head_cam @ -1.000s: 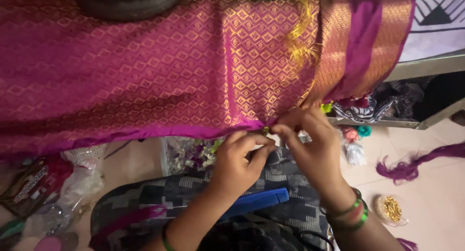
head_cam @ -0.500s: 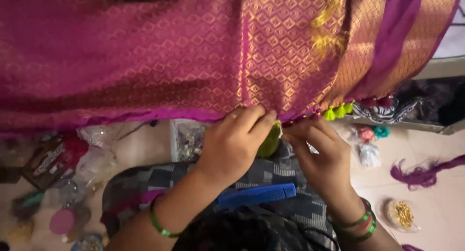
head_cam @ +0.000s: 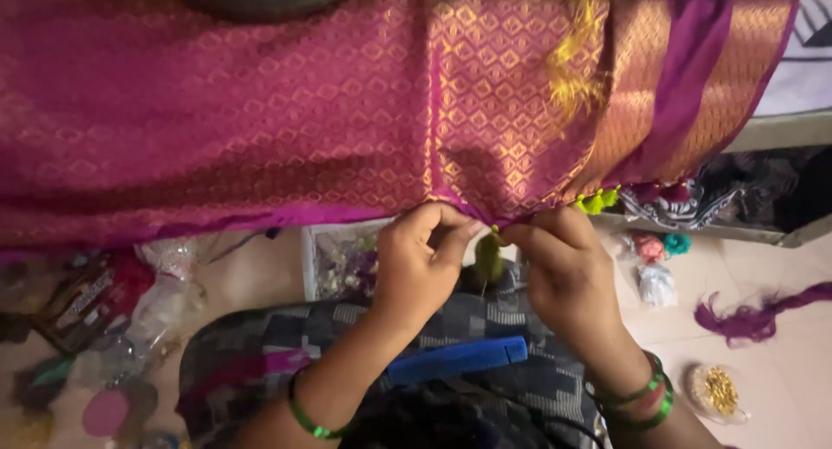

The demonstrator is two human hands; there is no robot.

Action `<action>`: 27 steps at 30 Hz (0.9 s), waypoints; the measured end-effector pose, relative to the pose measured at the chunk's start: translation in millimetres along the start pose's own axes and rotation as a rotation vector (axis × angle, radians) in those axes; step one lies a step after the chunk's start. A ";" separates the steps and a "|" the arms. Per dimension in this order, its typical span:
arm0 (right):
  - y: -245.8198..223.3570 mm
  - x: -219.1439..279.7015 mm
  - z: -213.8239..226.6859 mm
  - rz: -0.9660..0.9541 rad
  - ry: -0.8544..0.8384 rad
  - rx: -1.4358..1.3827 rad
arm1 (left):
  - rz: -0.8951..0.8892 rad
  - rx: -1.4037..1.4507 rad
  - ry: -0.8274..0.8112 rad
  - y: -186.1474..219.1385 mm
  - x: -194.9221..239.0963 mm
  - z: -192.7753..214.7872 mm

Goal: The person sits on the floor with a pink and gold sari draped over their lap and attaches green tassels along its edge, tying and securing each tassel by hand with thread and needle. They occasionally use scissors to trim thread and a blue comb to smooth the fabric or tassel strands as they work along the border.

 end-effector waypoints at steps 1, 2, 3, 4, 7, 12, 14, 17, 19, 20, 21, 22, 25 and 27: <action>2.3 1.4 0.8 0.004 0.002 0.002 | -0.004 0.002 0.002 -1.7 0.0 0.3; 7.0 3.2 0.9 -0.056 -0.001 -0.030 | 0.224 0.185 -0.077 -10.5 1.2 -2.7; 10.9 8.2 1.5 -0.122 -0.011 -0.062 | 0.462 0.368 -0.159 -18.3 7.5 -6.9; 10.6 9.7 0.7 -0.125 -0.015 -0.060 | 0.466 0.371 -0.160 -12.3 8.0 -7.7; 6.4 16.9 2.7 -0.099 0.029 -0.008 | 0.594 0.841 -0.176 2.0 13.6 -13.4; -5.4 17.6 13.4 -0.137 -0.039 -0.011 | 0.006 0.113 -0.126 15.8 11.1 -6.3; -11.7 7.8 15.8 -0.085 0.025 0.042 | 0.092 -0.047 -0.190 14.6 14.6 -9.7; -17.7 -0.4 11.8 -0.006 0.102 0.034 | 0.213 0.122 -0.200 12.3 19.1 -12.6; -24.2 -5.4 4.2 0.029 0.110 -0.040 | 0.242 0.447 -0.131 12.3 18.7 -6.7; -24.8 -6.9 -0.4 -0.088 0.092 -0.240 | 0.361 0.530 -0.144 9.3 19.6 -4.2; -25.7 -5.4 -4.6 -0.215 0.066 -0.437 | 0.488 0.618 -0.158 6.8 23.5 -3.0; -23.0 -2.0 -8.3 -0.211 0.054 -0.443 | 0.490 0.616 -0.144 6.6 24.7 -1.6; -24.2 1.2 -5.4 0.032 0.184 -0.111 | 0.555 0.668 -0.131 11.3 23.0 -2.0; -36.3 -3.1 -1.8 0.338 0.193 0.089 | 0.551 0.357 -0.129 21.8 19.8 2.3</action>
Point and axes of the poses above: each hand's wrist, its own x-axis away from the middle knuckle, its own z-axis out of the back of the hand, y = z × x, the point moved 3 cm from there along -x, towards the middle knuckle, and after that the axes turned 3 degrees about y, right-handed, at the moved point
